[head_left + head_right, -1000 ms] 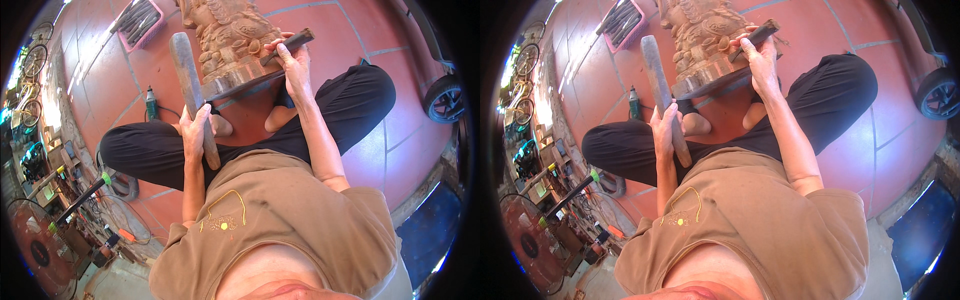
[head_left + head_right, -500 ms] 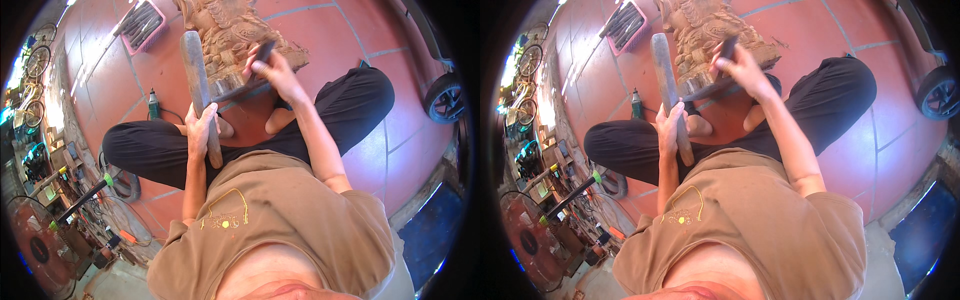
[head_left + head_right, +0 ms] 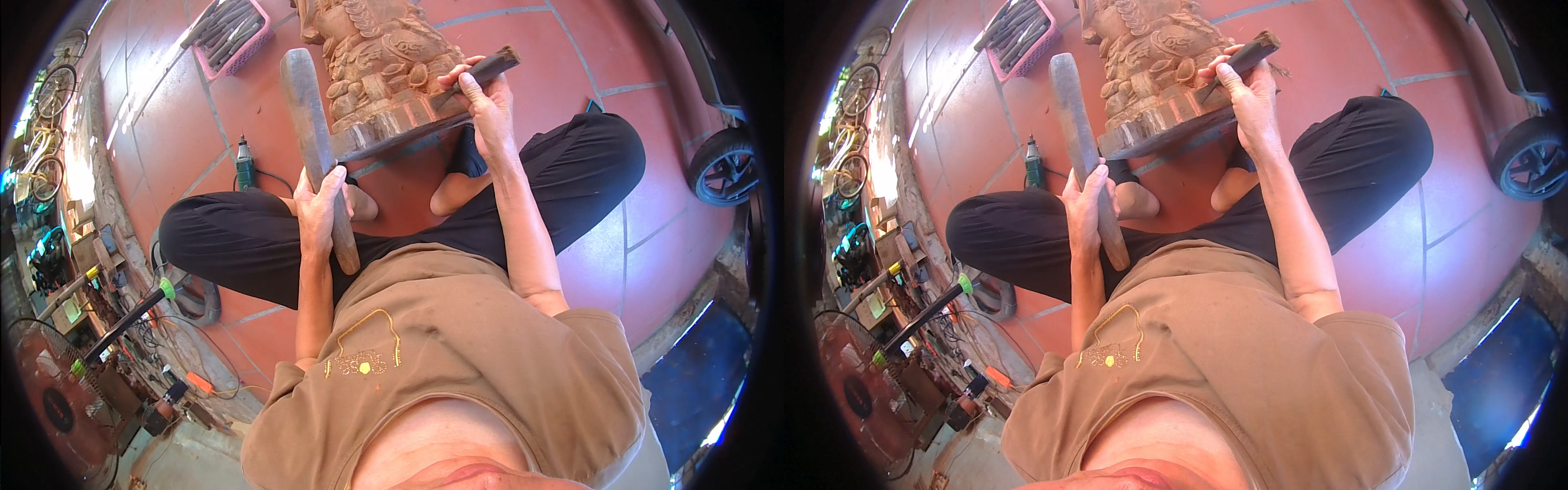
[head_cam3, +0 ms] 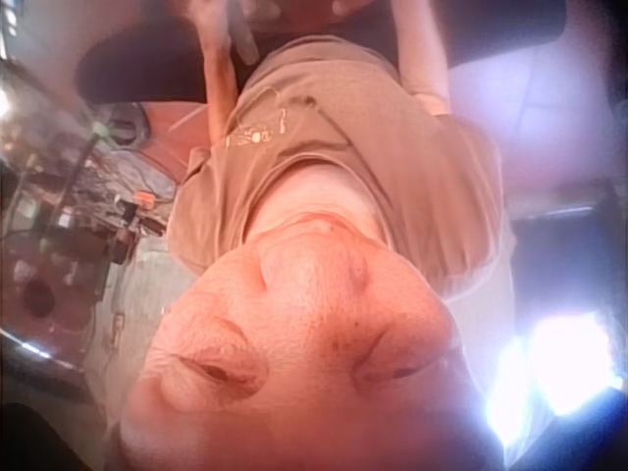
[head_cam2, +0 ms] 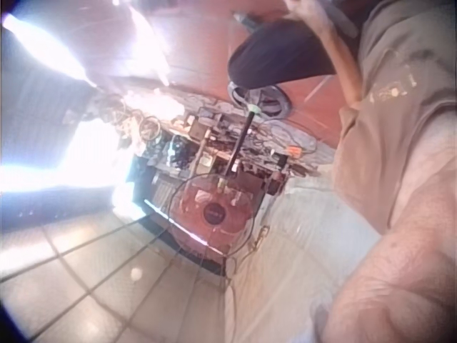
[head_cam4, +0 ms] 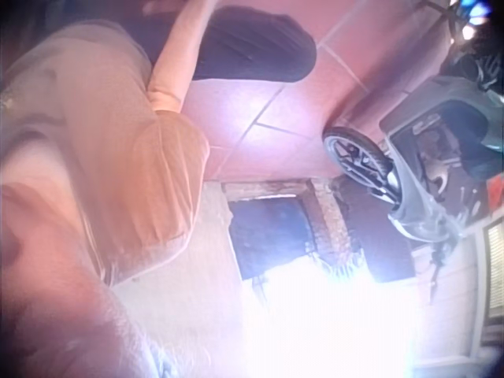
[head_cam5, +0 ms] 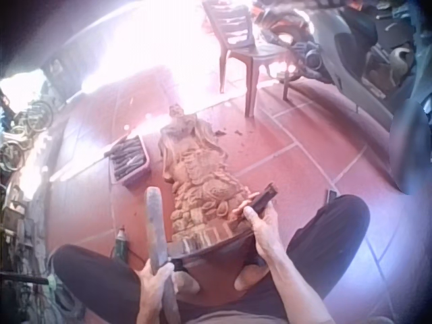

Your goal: The person is carving a wooden block using a chisel and a wooden mallet. They repeatedly strike the chisel to shape the wood, focusing on a specific area of the block.

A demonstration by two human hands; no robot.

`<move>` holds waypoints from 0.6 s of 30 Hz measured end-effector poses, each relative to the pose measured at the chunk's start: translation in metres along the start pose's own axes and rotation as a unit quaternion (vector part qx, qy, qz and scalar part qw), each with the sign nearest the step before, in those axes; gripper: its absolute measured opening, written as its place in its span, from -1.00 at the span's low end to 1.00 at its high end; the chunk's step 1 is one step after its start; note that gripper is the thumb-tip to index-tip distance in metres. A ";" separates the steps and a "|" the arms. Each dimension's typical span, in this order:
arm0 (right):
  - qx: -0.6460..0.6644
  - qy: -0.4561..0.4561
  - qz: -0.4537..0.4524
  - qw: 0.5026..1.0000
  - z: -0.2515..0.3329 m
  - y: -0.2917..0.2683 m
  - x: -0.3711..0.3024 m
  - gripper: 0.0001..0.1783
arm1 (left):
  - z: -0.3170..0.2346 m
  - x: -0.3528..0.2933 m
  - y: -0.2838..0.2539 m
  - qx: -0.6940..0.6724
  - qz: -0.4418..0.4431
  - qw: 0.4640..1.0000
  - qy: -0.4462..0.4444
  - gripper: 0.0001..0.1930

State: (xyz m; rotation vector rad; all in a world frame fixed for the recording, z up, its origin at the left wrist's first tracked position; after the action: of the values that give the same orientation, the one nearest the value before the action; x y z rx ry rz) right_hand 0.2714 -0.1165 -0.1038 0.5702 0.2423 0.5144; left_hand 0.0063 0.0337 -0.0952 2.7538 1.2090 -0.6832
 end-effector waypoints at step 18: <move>-0.058 -0.044 0.018 0.997 0.003 0.027 -0.005 -0.78 | -0.050 0.003 0.008 0.119 0.062 0.990 0.053 -0.71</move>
State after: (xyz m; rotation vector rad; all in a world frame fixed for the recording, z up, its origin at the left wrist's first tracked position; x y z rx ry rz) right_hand 0.2579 -0.1010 -0.0857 0.4829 0.1181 0.5334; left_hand 0.0324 0.0416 -0.0530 3.0660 1.0226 -0.7207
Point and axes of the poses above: each hand's wrist, its own x-axis towards the middle knuckle, its own y-axis out of the palm, z = x × y, the point moved 8 cm from there along x, towards the middle knuckle, and after that the axes turned 11 degrees about x, right-handed, at the moved point
